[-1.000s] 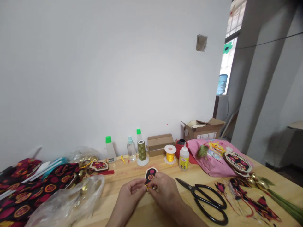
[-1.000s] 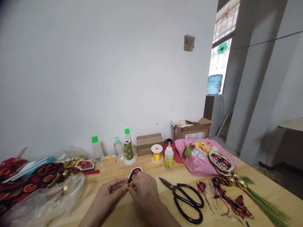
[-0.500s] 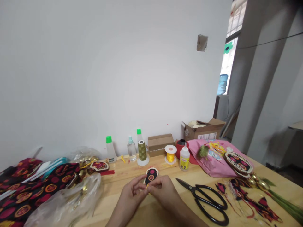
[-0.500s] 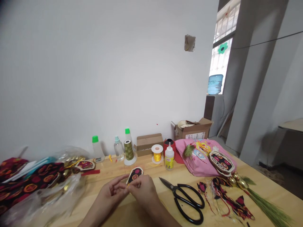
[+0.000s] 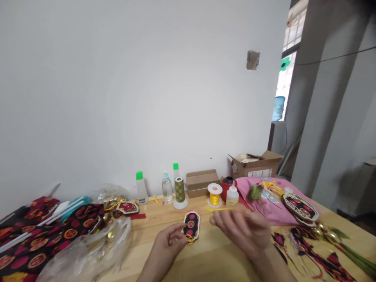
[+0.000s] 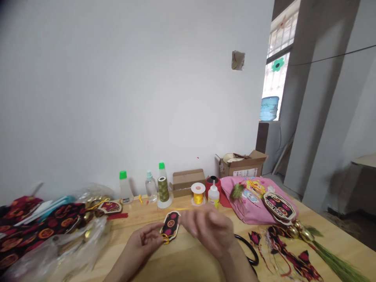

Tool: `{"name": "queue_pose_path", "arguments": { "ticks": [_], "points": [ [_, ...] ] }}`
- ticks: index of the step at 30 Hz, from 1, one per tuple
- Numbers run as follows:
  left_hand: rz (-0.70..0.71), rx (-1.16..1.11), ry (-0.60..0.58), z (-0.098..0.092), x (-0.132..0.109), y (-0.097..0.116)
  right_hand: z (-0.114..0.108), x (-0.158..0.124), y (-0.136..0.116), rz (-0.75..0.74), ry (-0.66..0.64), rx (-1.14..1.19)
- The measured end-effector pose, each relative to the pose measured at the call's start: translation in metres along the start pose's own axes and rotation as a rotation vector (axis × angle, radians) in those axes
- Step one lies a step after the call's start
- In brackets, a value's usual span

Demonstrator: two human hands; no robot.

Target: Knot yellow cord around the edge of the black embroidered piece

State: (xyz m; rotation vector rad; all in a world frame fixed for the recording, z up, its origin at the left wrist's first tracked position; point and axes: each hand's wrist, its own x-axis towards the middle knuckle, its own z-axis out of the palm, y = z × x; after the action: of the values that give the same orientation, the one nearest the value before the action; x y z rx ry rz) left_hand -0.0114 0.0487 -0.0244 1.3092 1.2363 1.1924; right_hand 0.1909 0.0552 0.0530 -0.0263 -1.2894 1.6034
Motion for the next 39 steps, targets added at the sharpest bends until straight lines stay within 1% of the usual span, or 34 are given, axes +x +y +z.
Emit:
{"name": "queue_pose_path", "arguments": {
  "ticks": [1, 2, 3, 5, 6, 7, 8, 9, 11, 13, 15, 19, 25, 28, 31, 34, 37, 39],
  "points": [
    [-0.001, 0.003, 0.000, 0.000, 0.000, -0.001, -0.002, -0.002, -0.004, -0.061, -0.130, 0.041],
    [-0.002, 0.008, 0.001, 0.000, 0.000, -0.002, -0.005, -0.003, -0.005, -0.079, -0.182, 0.049],
    [-0.001, 0.013, 0.000, 0.000, 0.000, -0.002, -0.006, -0.003, -0.004, -0.080, -0.204, 0.039],
    [0.000, 0.023, -0.012, 0.000, 0.000, -0.002, -0.006, -0.001, 0.005, -0.014, -0.130, -0.092],
    [0.001, 0.027, -0.023, 0.000, -0.001, -0.001, -0.005, 0.001, 0.011, 0.059, 0.007, -0.219],
    [0.005, 0.029, -0.033, 0.000, -0.001, 0.000, -0.003, 0.003, 0.019, 0.122, 0.096, -0.398],
    [0.010, 0.028, -0.044, 0.000, -0.001, 0.001, -0.001, 0.005, 0.027, 0.214, 0.103, -0.619],
    [0.017, 0.023, -0.053, 0.000, -0.001, 0.002, 0.001, 0.005, 0.036, 0.259, 0.132, -0.824],
    [0.028, 0.009, -0.057, -0.001, 0.000, 0.002, 0.004, 0.005, 0.050, 0.283, 0.086, -1.165],
    [0.033, -0.001, -0.053, -0.001, 0.000, 0.001, 0.003, 0.002, 0.059, 0.348, 0.019, -1.294],
    [0.028, -0.001, -0.053, -0.002, 0.001, -0.001, 0.001, 0.000, 0.062, 0.376, -0.012, -1.321],
    [0.021, 0.050, -0.040, -0.003, 0.001, -0.005, -0.006, 0.000, 0.060, 0.395, 0.005, -1.362],
    [-0.030, 0.199, -0.064, 0.000, -0.002, 0.004, -0.012, 0.004, 0.055, 0.482, 0.127, -1.540],
    [-0.028, 0.279, -0.048, 0.002, -0.005, 0.009, -0.015, 0.005, 0.053, 0.478, 0.164, -1.610],
    [-0.017, 0.331, -0.031, 0.003, -0.008, 0.011, -0.019, 0.006, 0.051, 0.465, 0.186, -1.607],
    [0.007, 0.363, -0.017, 0.004, -0.009, 0.012, -0.021, 0.006, 0.049, 0.488, 0.199, -1.582],
    [0.033, 0.392, -0.027, 0.005, -0.009, 0.010, -0.020, 0.006, 0.048, 0.506, 0.209, -1.591],
    [0.039, 0.424, -0.029, 0.005, -0.009, 0.008, -0.017, 0.005, 0.048, 0.501, 0.192, -1.570]
  ]
}}
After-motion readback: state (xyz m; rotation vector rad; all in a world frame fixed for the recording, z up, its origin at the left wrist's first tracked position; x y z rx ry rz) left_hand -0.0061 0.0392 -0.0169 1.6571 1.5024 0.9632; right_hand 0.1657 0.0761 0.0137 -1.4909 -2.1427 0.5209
